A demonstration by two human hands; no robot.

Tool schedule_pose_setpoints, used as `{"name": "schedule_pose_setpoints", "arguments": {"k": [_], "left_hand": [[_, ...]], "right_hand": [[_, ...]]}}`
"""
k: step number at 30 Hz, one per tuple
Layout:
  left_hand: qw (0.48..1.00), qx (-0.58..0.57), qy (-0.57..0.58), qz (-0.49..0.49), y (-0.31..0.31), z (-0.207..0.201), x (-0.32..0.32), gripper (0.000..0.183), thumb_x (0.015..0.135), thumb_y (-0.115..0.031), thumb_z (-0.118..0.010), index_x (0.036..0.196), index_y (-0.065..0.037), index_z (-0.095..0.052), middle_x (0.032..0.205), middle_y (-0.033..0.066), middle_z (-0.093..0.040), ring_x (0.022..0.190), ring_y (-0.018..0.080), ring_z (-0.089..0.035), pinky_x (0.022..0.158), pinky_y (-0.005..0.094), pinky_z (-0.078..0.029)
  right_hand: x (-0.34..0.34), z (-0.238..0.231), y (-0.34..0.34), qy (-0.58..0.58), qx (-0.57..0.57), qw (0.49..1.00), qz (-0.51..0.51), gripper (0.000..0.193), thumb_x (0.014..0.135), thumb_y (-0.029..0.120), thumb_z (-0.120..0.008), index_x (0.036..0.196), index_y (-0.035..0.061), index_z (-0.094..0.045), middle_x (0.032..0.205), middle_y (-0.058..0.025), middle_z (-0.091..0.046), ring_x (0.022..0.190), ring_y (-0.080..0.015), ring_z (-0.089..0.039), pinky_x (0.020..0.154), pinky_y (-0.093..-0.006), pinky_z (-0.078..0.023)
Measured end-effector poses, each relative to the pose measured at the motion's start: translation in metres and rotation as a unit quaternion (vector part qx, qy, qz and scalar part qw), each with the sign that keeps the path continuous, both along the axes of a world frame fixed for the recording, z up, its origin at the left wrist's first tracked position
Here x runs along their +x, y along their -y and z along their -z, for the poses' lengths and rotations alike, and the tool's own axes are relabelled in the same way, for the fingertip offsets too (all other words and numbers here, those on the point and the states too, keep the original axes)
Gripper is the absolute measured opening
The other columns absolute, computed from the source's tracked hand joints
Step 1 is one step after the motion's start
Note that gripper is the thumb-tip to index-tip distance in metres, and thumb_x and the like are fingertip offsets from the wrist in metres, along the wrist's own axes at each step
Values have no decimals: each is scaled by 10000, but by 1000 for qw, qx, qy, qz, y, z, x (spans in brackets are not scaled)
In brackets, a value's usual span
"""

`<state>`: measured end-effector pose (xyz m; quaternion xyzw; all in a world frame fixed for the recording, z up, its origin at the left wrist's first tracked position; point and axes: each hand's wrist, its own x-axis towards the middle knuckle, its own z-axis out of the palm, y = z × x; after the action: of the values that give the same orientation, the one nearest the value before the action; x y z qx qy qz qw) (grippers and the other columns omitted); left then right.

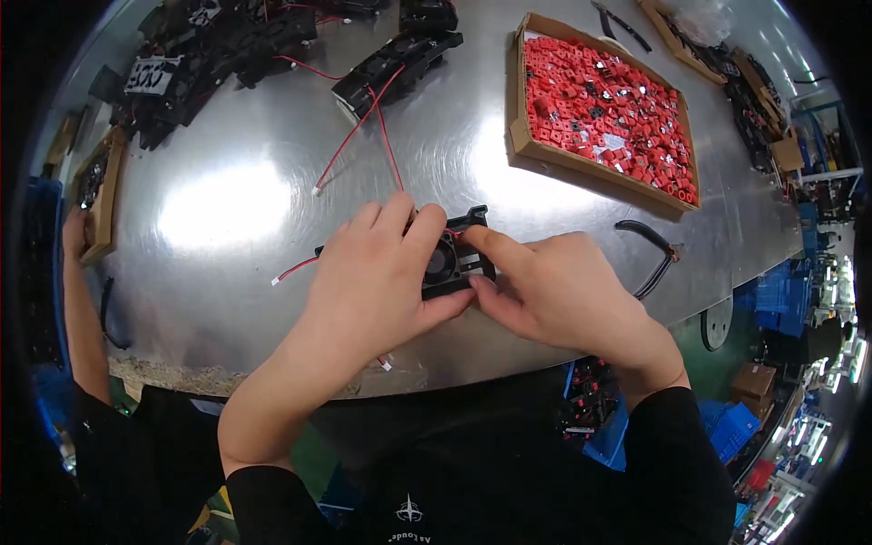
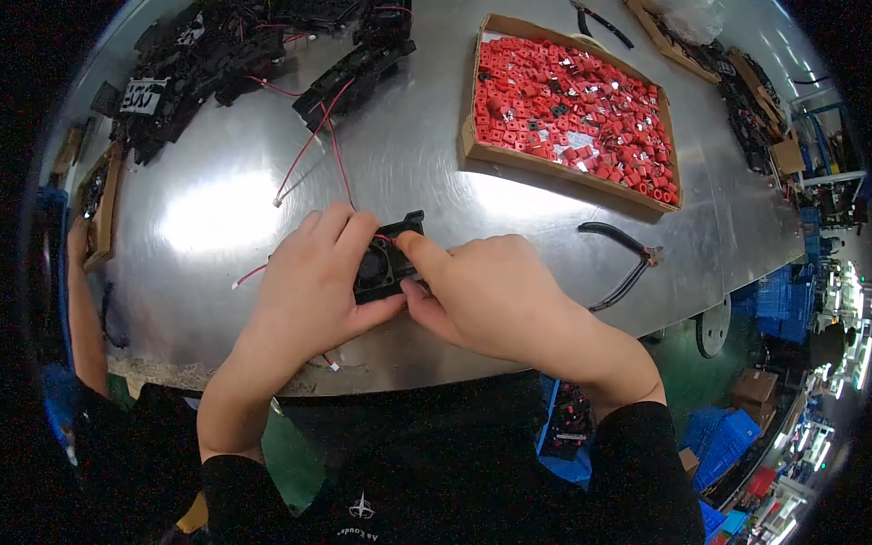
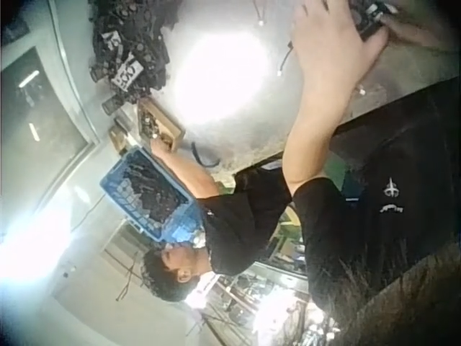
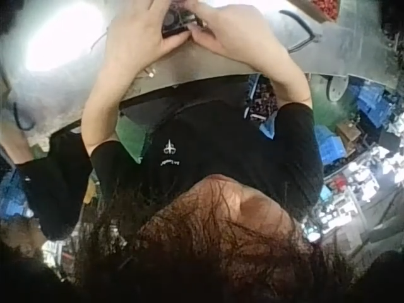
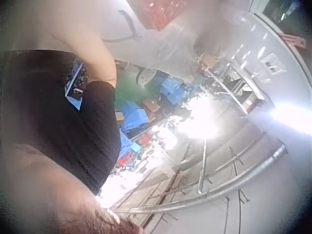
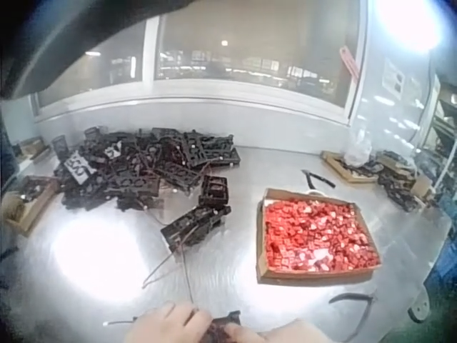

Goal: Assembling cooling fans and routing wires into electronic base plate housings.

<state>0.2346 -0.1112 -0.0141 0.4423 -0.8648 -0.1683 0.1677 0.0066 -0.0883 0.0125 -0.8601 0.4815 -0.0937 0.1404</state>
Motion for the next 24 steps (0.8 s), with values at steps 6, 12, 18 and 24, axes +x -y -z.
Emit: {"name": "schedule_pose_setpoints", "arguments": {"k": [6,12,18,24], "left_hand": [[1000,13,-6,4,-1,-2,-2,620,708,-336,-904,1171,-56,-600,1079,147,-584,983,377,-625,828,480,-528],[1000,17,-1,-3,0,0,1,595,713,-323,-898,1149,-54,-595,1072,150,-583,984,383,-624,828,489,-526],[1000,-28,3,11,0,1,3,594,743,-404,-904,1133,-77,-599,1077,128,-595,972,343,-646,797,467,-570],[999,-26,8,27,3,-5,0,622,772,-460,-883,1171,-66,-613,1098,139,-616,1013,371,-655,828,486,-569]], "right_hand": [[-10,2,13,139,71,987,30,240,915,99,-689,1142,54,-756,578,-66,-610,489,-231,-625,510,-354,-477],[-4,7,15,194,-37,980,-4,269,862,30,-666,1109,69,-766,605,-76,-619,527,-209,-652,529,-303,-495],[2,7,6,112,81,989,57,282,886,132,-688,1163,109,-738,663,-117,-664,565,-322,-669,577,-418,-523],[-23,7,12,157,61,985,-48,405,902,161,-685,1303,106,-715,827,-160,-718,722,-334,-709,664,-436,-543]]}}
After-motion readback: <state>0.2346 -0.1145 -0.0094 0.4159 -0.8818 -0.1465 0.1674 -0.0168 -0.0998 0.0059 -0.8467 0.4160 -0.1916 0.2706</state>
